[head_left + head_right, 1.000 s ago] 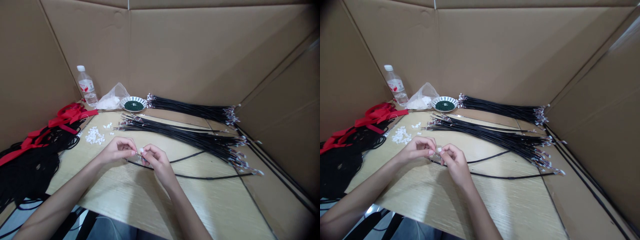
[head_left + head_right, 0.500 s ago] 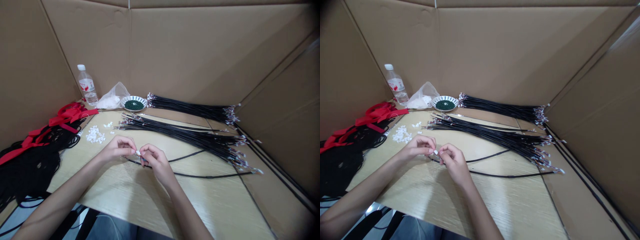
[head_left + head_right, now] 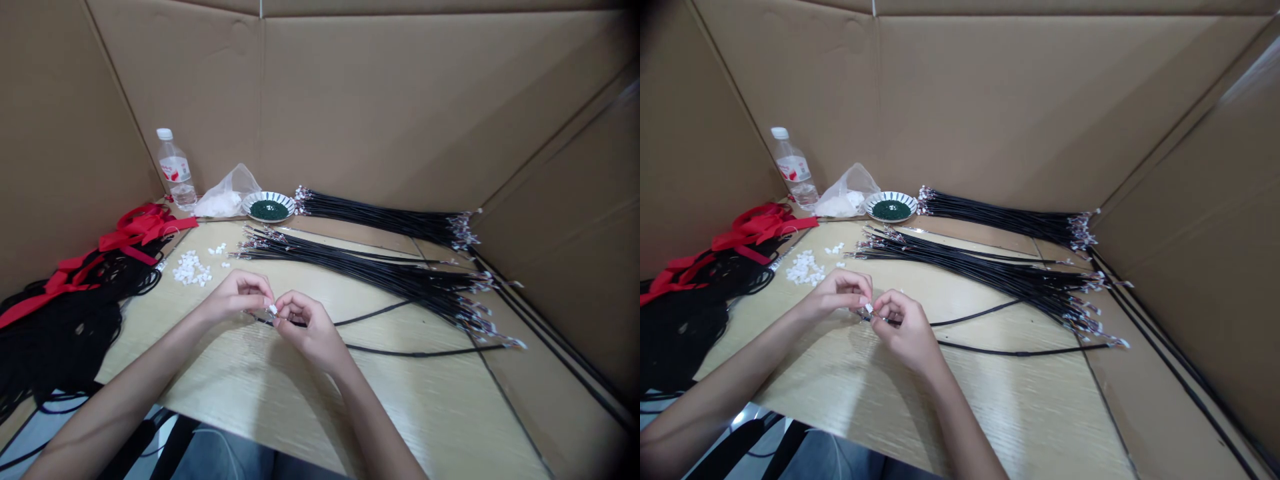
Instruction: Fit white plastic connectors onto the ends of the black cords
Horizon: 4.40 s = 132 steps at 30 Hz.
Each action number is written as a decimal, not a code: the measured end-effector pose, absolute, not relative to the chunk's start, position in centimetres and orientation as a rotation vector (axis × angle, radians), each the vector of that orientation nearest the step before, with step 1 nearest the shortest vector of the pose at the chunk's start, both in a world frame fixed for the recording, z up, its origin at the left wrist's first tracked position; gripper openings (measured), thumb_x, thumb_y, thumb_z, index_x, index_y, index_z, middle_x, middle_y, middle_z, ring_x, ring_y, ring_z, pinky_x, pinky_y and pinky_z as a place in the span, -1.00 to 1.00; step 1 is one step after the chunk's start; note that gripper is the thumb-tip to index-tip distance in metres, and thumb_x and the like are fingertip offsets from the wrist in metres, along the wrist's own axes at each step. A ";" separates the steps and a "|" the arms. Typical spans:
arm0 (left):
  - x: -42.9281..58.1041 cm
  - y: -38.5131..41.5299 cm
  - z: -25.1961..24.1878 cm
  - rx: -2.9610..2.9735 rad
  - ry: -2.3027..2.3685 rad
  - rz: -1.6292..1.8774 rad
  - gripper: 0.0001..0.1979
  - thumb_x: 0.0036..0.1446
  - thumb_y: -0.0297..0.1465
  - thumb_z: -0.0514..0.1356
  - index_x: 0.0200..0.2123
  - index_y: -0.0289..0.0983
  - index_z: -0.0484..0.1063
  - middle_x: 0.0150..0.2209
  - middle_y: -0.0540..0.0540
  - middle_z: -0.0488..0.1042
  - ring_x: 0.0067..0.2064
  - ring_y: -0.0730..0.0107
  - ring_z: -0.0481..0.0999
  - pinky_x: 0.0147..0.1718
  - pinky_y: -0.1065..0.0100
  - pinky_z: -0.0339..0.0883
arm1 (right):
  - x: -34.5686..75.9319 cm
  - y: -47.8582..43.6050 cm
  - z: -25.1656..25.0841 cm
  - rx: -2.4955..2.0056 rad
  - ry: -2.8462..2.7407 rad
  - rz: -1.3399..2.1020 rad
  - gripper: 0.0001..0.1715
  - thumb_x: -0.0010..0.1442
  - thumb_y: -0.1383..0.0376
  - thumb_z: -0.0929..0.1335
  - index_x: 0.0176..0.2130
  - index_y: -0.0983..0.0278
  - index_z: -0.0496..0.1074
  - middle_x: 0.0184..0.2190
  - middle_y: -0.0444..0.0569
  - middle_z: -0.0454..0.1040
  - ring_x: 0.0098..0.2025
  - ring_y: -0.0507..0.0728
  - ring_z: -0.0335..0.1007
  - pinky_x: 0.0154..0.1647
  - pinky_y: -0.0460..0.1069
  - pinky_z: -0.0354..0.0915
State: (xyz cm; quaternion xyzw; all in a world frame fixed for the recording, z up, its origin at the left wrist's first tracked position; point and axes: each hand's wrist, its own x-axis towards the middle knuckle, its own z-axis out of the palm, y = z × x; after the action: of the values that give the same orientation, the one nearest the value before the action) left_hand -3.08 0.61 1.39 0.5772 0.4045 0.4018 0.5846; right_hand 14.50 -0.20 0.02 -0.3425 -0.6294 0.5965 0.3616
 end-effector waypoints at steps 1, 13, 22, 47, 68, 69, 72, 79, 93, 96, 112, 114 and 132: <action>-3.1 0.6 1.4 1.349 0.940 0.936 -0.84 -0.16 -0.37 0.31 -0.57 -0.38 0.47 -0.58 -0.01 0.36 -0.56 0.55 0.28 -0.59 0.49 0.11 | 14.4 -0.2 0.0 -0.886 -1.628 1.532 -0.91 0.00 0.35 0.36 -0.41 0.29 0.33 -0.59 -0.24 0.27 -0.52 -0.04 0.18 -0.38 -0.09 0.17; -3.0 0.7 0.9 1.350 0.944 0.926 -0.78 -0.13 -0.30 0.31 -0.55 -0.38 0.46 -0.60 0.00 0.35 -0.58 0.57 0.24 -0.61 0.49 0.10 | 14.8 -0.3 -0.1 -0.806 -1.612 1.631 -0.83 -0.08 0.42 0.35 -0.36 0.28 0.36 -0.53 -0.19 0.34 -0.45 0.01 0.25 -0.33 -0.08 0.19; -3.3 0.8 0.8 1.359 0.917 0.929 -0.77 -0.08 -0.29 0.29 -0.52 -0.37 0.44 -0.60 0.03 0.31 -0.58 0.57 0.21 -0.61 0.49 0.07 | 15.1 0.0 0.2 -0.758 -1.493 1.755 -0.88 0.06 0.29 0.31 -0.32 0.28 0.38 -0.53 -0.15 0.40 -0.47 0.01 0.27 -0.39 -0.08 0.12; -3.3 0.2 1.4 1.646 0.921 0.964 -0.83 -0.01 -0.37 0.27 -0.52 -0.38 0.46 -0.52 -0.03 0.36 -0.49 0.52 0.31 -0.50 0.46 0.13 | 14.8 0.6 -0.8 -0.824 -1.501 1.782 -0.65 0.04 0.06 0.41 -0.38 0.30 0.40 -0.54 -0.11 0.42 -0.53 -0.02 0.18 -0.47 -0.09 0.07; -2.4 0.4 0.6 1.077 0.856 0.933 -0.77 -0.10 -0.33 0.31 -0.55 -0.38 0.39 -0.66 0.04 0.26 -0.64 0.64 0.06 -0.61 0.48 -0.12 | 15.2 0.4 0.2 -0.747 -1.386 1.949 -0.83 0.04 0.23 0.38 -0.48 0.30 0.41 -0.46 -0.11 0.36 -0.41 0.01 0.17 -0.39 -0.09 0.07; -2.4 0.4 0.5 1.073 0.848 0.939 -0.77 -0.10 -0.33 0.31 -0.55 -0.39 0.40 -0.66 0.05 0.26 -0.64 0.64 0.07 -0.61 0.48 -0.11 | 15.3 0.4 0.2 -0.757 -1.371 1.959 -0.83 0.03 0.24 0.39 -0.49 0.31 0.41 -0.48 -0.12 0.34 -0.42 0.01 0.16 -0.39 -0.09 0.07; -2.3 0.3 0.4 1.059 0.823 0.950 -0.76 -0.11 -0.32 0.33 -0.54 -0.39 0.40 -0.64 0.04 0.30 -0.63 0.64 0.09 -0.61 0.48 -0.11 | 15.3 0.4 0.2 -0.792 -1.335 1.993 -0.85 -0.02 0.26 0.40 -0.50 0.31 0.43 -0.51 -0.14 0.30 -0.44 0.00 0.14 -0.40 -0.09 0.06; -2.1 0.3 0.3 1.064 0.791 0.937 -0.75 -0.12 -0.31 0.35 -0.54 -0.38 0.41 -0.60 -0.02 0.39 -0.61 0.60 0.19 -0.59 0.47 -0.03 | 15.4 0.4 0.1 -0.814 -1.298 2.033 -0.85 -0.06 0.25 0.43 -0.52 0.31 0.45 -0.50 -0.12 0.32 -0.42 0.02 0.17 -0.40 -0.09 0.08; -2.2 0.4 0.2 1.112 0.747 0.923 -0.75 -0.08 -0.31 0.36 -0.51 -0.39 0.43 -0.56 -0.05 0.45 -0.52 0.50 0.40 -0.55 0.48 0.10 | 15.4 0.4 0.3 -0.842 -1.277 2.056 -0.82 -0.10 0.23 0.44 -0.55 0.30 0.44 -0.51 -0.13 0.33 -0.43 0.01 0.17 -0.40 -0.08 0.07; -2.3 0.5 0.1 1.139 0.754 0.913 -0.74 -0.07 -0.29 0.35 -0.51 -0.39 0.43 -0.56 -0.04 0.44 -0.55 0.55 0.33 -0.56 0.48 0.07 | 15.5 0.3 0.4 -0.843 -1.282 2.055 -0.82 -0.10 0.23 0.44 -0.55 0.31 0.44 -0.51 -0.12 0.33 -0.43 0.02 0.17 -0.40 -0.07 0.07; -2.4 0.5 0.0 1.102 0.765 0.893 -0.74 -0.10 -0.29 0.36 -0.51 -0.38 0.44 -0.55 -0.06 0.43 -0.54 0.54 0.32 -0.54 0.46 0.10 | 15.4 0.3 0.3 -0.832 -1.291 2.054 -0.81 -0.11 0.22 0.45 -0.56 0.29 0.45 -0.51 -0.12 0.33 -0.42 0.03 0.17 -0.40 -0.07 0.06; -2.4 0.6 0.0 1.096 0.766 0.890 -0.74 -0.10 -0.29 0.36 -0.50 -0.38 0.44 -0.54 -0.06 0.44 -0.53 0.53 0.33 -0.54 0.46 0.11 | 15.4 0.3 0.3 -0.833 -1.287 2.053 -0.80 -0.11 0.21 0.45 -0.56 0.30 0.44 -0.51 -0.11 0.34 -0.42 0.03 0.17 -0.41 -0.08 0.06; -2.3 0.7 0.2 1.181 0.764 0.933 -0.73 -0.13 -0.28 0.38 -0.53 -0.37 0.46 -0.56 -0.05 0.49 -0.53 0.45 0.46 -0.51 0.44 0.30 | 15.4 0.3 0.2 -0.814 -1.309 2.050 -0.76 -0.07 0.19 0.44 -0.56 0.30 0.41 -0.53 -0.14 0.30 -0.45 0.01 0.14 -0.40 -0.07 0.03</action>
State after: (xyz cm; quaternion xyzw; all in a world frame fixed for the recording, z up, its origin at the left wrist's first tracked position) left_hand -2.33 0.73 0.18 0.5227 0.3381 0.4131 0.6647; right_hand 15.38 0.34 0.20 -0.3042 -0.4893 0.7662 0.2845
